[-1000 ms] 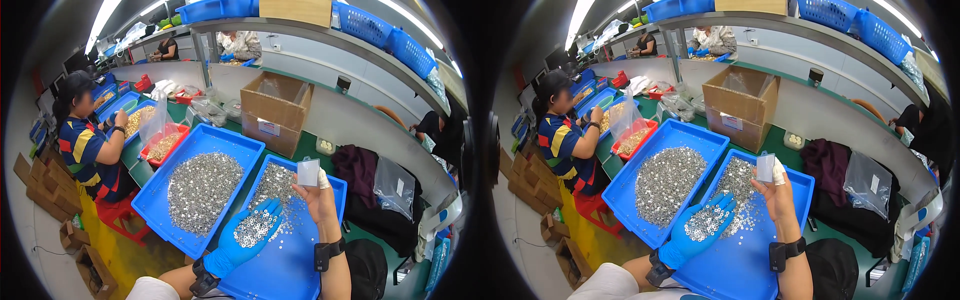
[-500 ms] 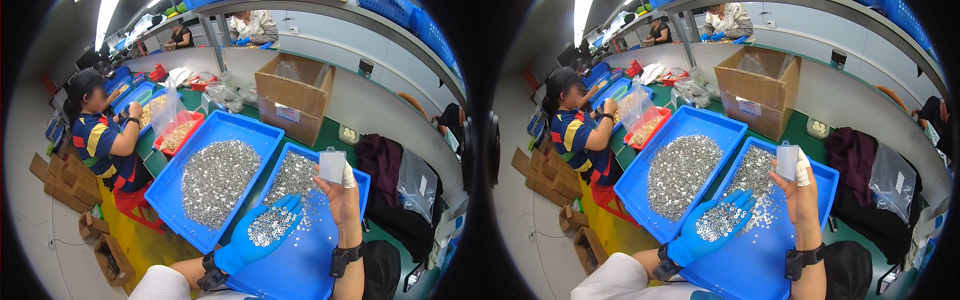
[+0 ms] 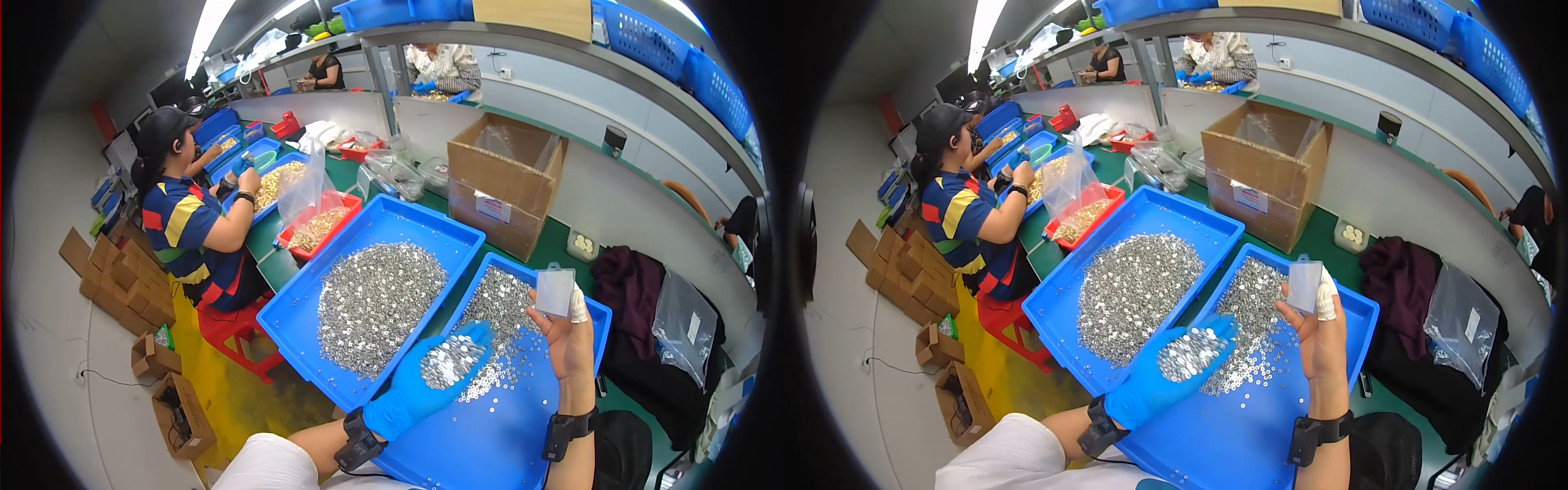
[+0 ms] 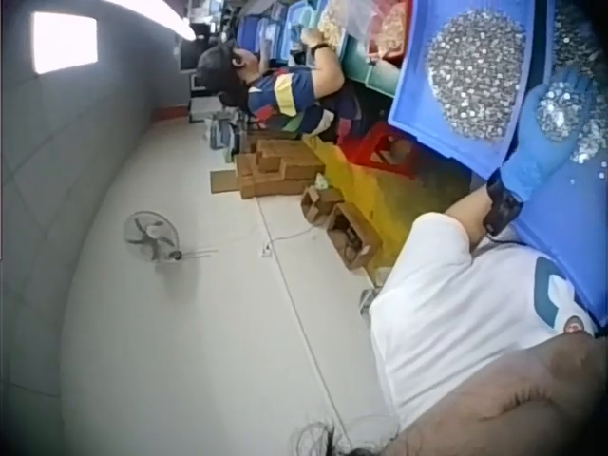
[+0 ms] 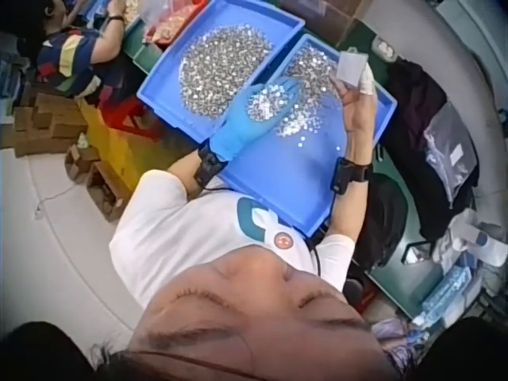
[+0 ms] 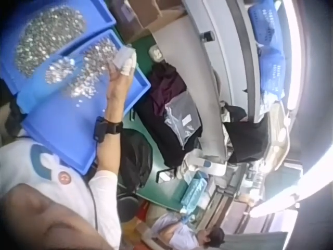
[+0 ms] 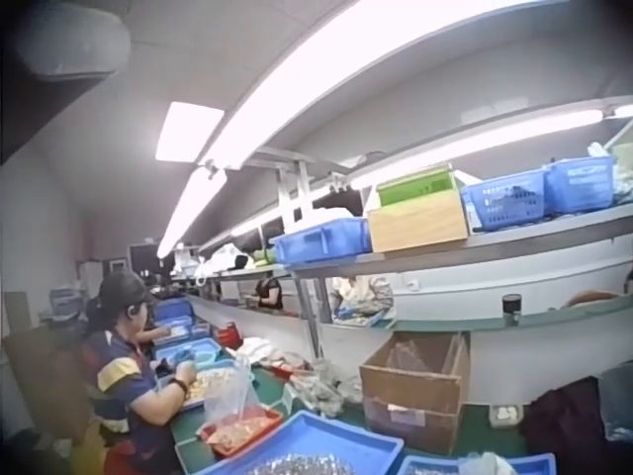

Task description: The person picks up a small white tray and places small metal rings into its holes by hand. They then shake the tray, tip it to pour the rings back into a blue bin, and use the tray to scoop more rings from the bin.

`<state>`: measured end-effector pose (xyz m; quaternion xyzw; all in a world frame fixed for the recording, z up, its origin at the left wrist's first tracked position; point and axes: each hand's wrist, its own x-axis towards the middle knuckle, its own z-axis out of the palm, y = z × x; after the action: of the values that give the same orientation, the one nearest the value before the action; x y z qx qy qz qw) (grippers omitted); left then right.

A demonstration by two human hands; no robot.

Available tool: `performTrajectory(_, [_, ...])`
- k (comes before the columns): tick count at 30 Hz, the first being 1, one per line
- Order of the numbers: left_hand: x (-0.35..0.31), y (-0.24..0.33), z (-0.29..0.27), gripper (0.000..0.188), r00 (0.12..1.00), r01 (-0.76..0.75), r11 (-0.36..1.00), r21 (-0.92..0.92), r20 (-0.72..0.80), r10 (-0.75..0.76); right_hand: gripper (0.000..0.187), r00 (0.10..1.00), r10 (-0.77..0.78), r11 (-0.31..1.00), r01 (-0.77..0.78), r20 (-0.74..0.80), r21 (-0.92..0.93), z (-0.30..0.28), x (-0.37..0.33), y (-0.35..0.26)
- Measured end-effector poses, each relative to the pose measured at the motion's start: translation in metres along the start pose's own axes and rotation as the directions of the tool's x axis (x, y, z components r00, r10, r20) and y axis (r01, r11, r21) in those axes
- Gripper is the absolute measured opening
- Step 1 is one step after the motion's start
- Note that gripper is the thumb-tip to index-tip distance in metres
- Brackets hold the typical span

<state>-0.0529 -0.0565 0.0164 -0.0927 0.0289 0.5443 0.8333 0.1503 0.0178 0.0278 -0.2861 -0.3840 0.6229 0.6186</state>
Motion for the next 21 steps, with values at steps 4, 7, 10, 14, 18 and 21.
performTrajectory(4, [0.009,0.046,0.007,0.047,0.964,-0.264,0.959,0.101,-0.005,0.266,0.053,1.0,0.003,1.0,-0.003,-0.01,-0.006,-0.004,-0.001,-0.001])
performTrajectory(7, [0.011,0.103,-0.002,0.045,0.88,-0.425,0.678,0.599,0.098,0.465,0.052,1.0,0.007,1.0,-0.007,-0.007,-0.001,-0.002,0.0,0.003])
performTrajectory(10, [0.017,0.134,-0.021,0.049,0.712,-0.243,-0.042,0.969,0.208,0.671,0.052,1.0,0.014,1.0,-0.014,-0.006,0.009,-0.001,0.003,0.004])
performTrajectory(14, [0.023,0.106,-0.011,0.043,0.65,-0.21,-0.226,0.951,0.309,0.694,0.053,0.999,0.043,0.999,-0.043,-0.003,0.01,-0.009,0.004,0.004])
performTrajectory(18, [0.026,0.06,0.009,0.043,0.92,-0.201,0.104,0.974,0.152,0.362,0.056,1.0,0.024,0.992,-0.022,0.017,-0.121,-0.013,0.004,0.005])
performTrajectory(21, [0.028,0.03,0.015,0.044,0.998,-0.033,0.387,0.922,0.013,0.056,0.061,0.999,-0.001,0.945,0.014,0.038,-0.328,-0.008,0.002,0.006])
